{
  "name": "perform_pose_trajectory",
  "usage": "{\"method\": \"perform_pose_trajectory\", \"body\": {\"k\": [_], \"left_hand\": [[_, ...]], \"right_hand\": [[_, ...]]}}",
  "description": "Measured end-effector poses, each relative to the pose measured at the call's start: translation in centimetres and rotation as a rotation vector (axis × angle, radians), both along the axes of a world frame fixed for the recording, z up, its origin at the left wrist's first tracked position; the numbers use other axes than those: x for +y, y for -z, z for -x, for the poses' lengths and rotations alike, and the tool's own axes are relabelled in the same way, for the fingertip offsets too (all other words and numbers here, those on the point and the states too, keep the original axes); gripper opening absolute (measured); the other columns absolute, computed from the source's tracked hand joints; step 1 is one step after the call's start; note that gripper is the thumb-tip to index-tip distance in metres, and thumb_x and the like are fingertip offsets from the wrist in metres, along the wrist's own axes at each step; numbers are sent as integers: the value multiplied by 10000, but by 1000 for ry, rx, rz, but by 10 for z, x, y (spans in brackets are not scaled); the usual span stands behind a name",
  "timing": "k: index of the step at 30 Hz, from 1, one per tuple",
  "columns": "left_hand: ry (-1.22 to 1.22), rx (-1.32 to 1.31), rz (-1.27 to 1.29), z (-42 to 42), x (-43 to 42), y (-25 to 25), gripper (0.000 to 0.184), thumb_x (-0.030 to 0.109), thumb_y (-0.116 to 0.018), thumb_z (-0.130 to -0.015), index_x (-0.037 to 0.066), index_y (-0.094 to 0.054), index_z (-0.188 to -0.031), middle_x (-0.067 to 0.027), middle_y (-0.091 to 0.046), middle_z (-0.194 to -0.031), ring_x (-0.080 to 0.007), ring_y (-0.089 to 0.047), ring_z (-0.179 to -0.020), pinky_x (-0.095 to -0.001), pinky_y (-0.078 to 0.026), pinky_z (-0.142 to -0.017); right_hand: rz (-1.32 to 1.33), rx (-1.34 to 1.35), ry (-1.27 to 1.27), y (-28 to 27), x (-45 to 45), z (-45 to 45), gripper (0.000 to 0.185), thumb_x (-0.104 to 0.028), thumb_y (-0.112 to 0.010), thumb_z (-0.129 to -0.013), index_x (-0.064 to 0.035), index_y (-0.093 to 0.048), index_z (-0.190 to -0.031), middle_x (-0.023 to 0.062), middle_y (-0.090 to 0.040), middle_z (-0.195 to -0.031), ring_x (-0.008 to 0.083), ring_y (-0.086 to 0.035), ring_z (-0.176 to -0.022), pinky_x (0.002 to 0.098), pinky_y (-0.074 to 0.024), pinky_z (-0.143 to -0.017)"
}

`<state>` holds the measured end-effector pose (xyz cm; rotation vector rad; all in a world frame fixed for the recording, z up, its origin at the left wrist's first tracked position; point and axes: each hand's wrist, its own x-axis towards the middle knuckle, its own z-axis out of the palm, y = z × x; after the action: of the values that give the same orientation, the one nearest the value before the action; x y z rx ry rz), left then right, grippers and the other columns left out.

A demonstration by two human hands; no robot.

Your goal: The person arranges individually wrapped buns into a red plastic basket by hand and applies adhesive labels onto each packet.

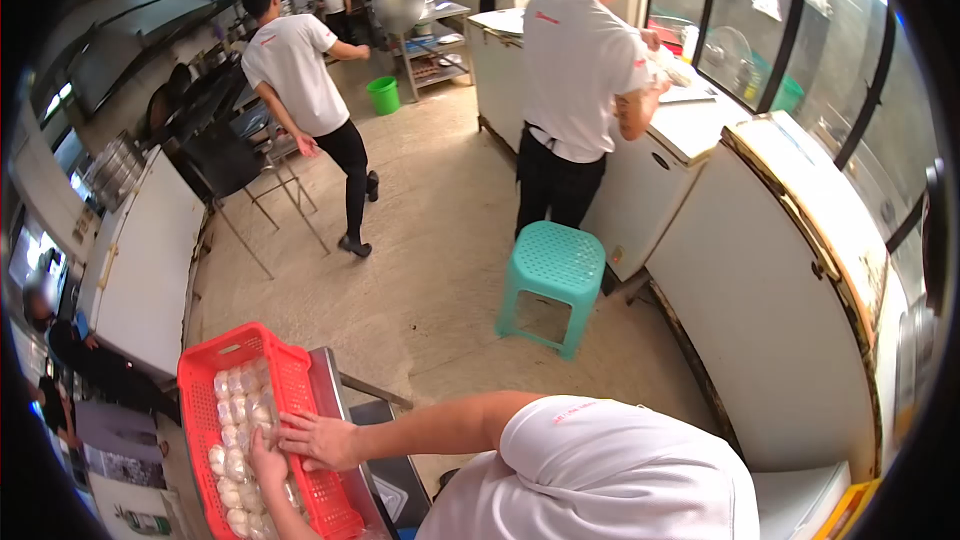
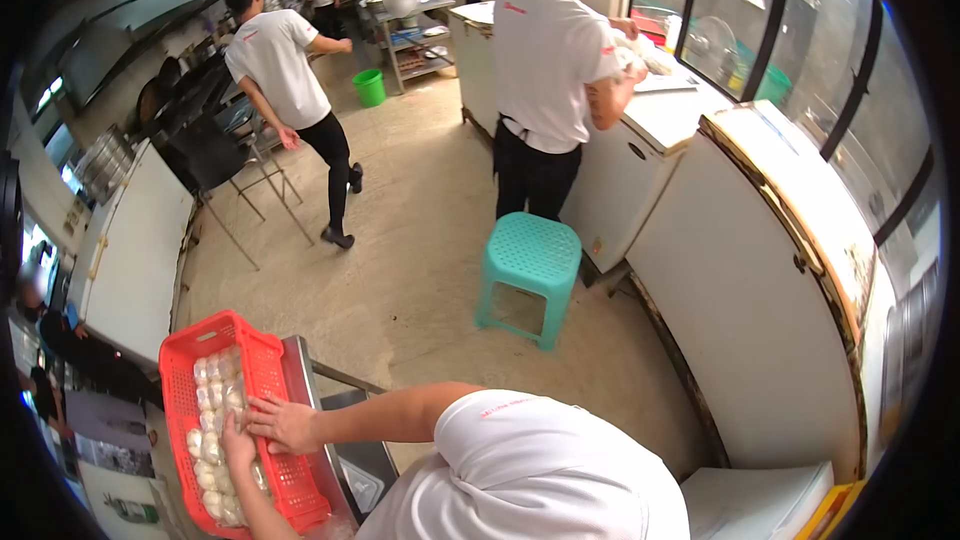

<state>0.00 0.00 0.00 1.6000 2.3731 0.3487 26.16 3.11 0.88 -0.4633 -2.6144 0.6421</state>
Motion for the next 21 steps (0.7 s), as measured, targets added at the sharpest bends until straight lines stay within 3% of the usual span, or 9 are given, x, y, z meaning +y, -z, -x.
{"method": "perform_pose_trajectory", "body": {"k": [2,3,5,6,8,10,13,18,21], "left_hand": [[-16,10,15,41,19,-17,536,251,-605,-1010,16,-536,-1487,-225,-553,-1512,-391,-496,-1426,-445,-348,-1211],[-31,-68,-1,-31,23,24,538,284,-589,-1021,13,-538,-1482,-235,-558,-1501,-399,-504,-1416,-450,-361,-1200],[-68,-86,82,-22,28,19,551,349,-558,-1041,7,-541,-1473,-253,-568,-1481,-417,-519,-1396,-459,-387,-1178],[-49,-55,197,-38,27,-17,579,424,-513,-1058,5,-552,-1455,-279,-581,-1450,-447,-537,-1361,-490,-403,-1150],[-116,5,54,-51,35,-2,568,415,-509,-1063,-10,-560,-1435,-291,-592,-1425,-467,-550,-1333,-503,-414,-1128],[-156,-27,-96,-83,31,-14,572,412,-517,-1068,-56,-572,-1394,-307,-628,-1361,-469,-578,-1290,-489,-436,-1088],[-157,-210,-210,-24,45,36,555,393,-547,-1062,-77,-594,-1353,-309,-655,-1311,-449,-609,-1243,-445,-455,-1061],[-135,-121,-307,-25,46,39,472,365,-574,-1056,-84,-659,-1173,-276,-724,-1101,-428,-672,-1039,-444,-496,-933],[-169,-135,-376,-31,40,36,592,484,-550,-1048,-90,-692,-1087,-292,-721,-1087,-454,-658,-1030,-461,-490,-951]], "right_hand": [[37,41,-6,-9,-8,5,769,-364,-656,-975,-3,-351,-1582,227,-254,-1691,413,-114,-1603,505,-252,-1276],[46,-16,21,14,-21,-93,758,-340,-660,-970,11,-357,-1570,239,-273,-1678,425,-202,-1566,498,-311,-1241],[180,9,68,15,-47,-129,736,-292,-669,-961,40,-370,-1546,263,-310,-1653,450,-379,-1491,483,-427,-1172],[240,3,119,15,-56,-142,716,-272,-669,-954,52,-380,-1524,274,-343,-1623,453,-450,-1417,487,-456,-1133],[351,-40,220,23,-63,-181,676,-232,-670,-940,74,-400,-1479,296,-408,-1562,461,-591,-1269,495,-514,-1056],[383,-29,326,34,-67,-211,638,-214,-675,-938,76,-422,-1447,291,-450,-1518,448,-631,-1199,501,-537,-1001],[453,-19,457,39,-70,-238,592,-199,-677,-934,58,-456,-1419,267,-547,-1401,437,-655,-1154,512,-549,-962],[545,-82,513,32,-76,-262,580,-208,-669,-938,30,-471,-1428,246,-637,-1283,426,-664,-1149,504,-558,-956],[531,-127,500,28,-89,-269,569,-212,-669,-938,17,-485,-1426,244,-669,-1230,427,-669,-1141,502,-558,-961]]}}
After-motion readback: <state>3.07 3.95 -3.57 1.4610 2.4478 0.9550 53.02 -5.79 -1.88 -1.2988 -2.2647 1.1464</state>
